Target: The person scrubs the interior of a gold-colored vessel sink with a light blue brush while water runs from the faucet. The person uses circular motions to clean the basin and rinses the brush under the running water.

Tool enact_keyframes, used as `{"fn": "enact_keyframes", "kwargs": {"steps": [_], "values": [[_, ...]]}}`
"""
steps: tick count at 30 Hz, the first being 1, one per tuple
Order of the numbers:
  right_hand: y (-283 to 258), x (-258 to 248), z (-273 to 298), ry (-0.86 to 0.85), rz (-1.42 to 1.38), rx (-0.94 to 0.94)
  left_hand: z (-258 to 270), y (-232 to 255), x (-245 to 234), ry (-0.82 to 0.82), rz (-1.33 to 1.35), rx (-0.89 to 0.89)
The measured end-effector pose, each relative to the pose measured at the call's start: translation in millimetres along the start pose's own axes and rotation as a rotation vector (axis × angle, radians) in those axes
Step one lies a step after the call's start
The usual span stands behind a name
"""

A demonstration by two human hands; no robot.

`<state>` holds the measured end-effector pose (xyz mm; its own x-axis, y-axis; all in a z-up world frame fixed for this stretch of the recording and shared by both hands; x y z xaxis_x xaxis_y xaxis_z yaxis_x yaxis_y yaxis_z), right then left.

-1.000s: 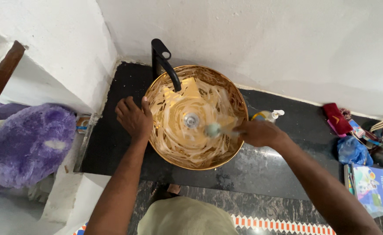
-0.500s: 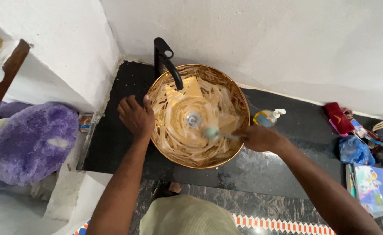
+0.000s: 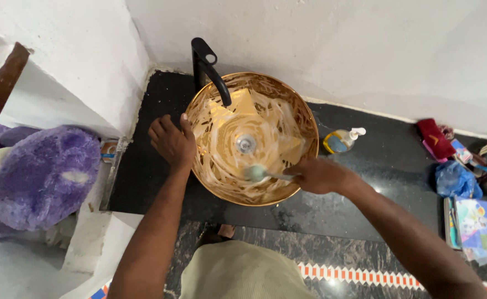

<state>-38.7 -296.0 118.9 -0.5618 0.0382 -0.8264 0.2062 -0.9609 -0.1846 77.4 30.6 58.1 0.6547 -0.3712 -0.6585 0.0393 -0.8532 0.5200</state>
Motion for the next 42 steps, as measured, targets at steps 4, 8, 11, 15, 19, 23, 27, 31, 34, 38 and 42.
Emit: {"fn": "enact_keyframes", "kwargs": {"steps": [4,8,11,15,19,23,27,31,34,38,42], "values": [[17.5,2.6,2.5,-0.014,0.062,0.143,1.2,2.7,-2.0,-0.040,-0.004,-0.009],[33.9,-3.4,15.7,-0.235,-0.102,0.192,-0.7,0.7,-3.0,-0.033,0.010,-0.013],[64.0,-23.2,22.0,-0.292,-0.041,0.349,-0.5,-1.0,1.1,-0.039,0.006,-0.011],[63.4,-24.1,14.4,-0.201,-0.074,0.398,-0.5,-4.1,4.4,-0.044,-0.016,-0.045],[27.7,7.7,-2.3,-0.225,-0.237,0.132,-0.6,-3.3,8.5,-0.072,-0.024,-0.019],[27.5,10.0,-7.9,-0.167,-0.188,0.115,0.8,-3.9,6.6,-0.070,-0.013,-0.026],[37.4,17.3,0.3,-0.282,-0.224,0.170,-1.4,-1.1,5.2,-0.058,-0.013,-0.017],[35.2,13.8,-10.2,-0.148,-0.200,0.111,-3.0,-3.2,4.1,-0.068,-0.012,-0.048],[27.8,32.1,-25.1,-0.238,-0.282,0.099,-2.0,-2.9,2.9,-0.061,-0.013,-0.042],[-10.4,27.6,-65.9,0.031,-0.302,-0.041,-2.8,-0.4,0.4,-0.024,-0.011,-0.044],[-30.3,18.4,-67.9,0.057,-0.357,-0.098,-3.9,-1.7,-3.4,-0.005,-0.024,-0.061]]}}
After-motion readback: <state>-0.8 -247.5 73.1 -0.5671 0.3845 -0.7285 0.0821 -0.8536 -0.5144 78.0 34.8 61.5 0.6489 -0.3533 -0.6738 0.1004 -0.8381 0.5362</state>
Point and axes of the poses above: each hand's wrist, its own z-axis away from the middle knuckle, its own x-axis out of the palm, y = z × x, the point moved 10 cm from there along -z, towards the middle knuckle, and after that the axes turned 4 degrees about y, right-handed, at the moved point
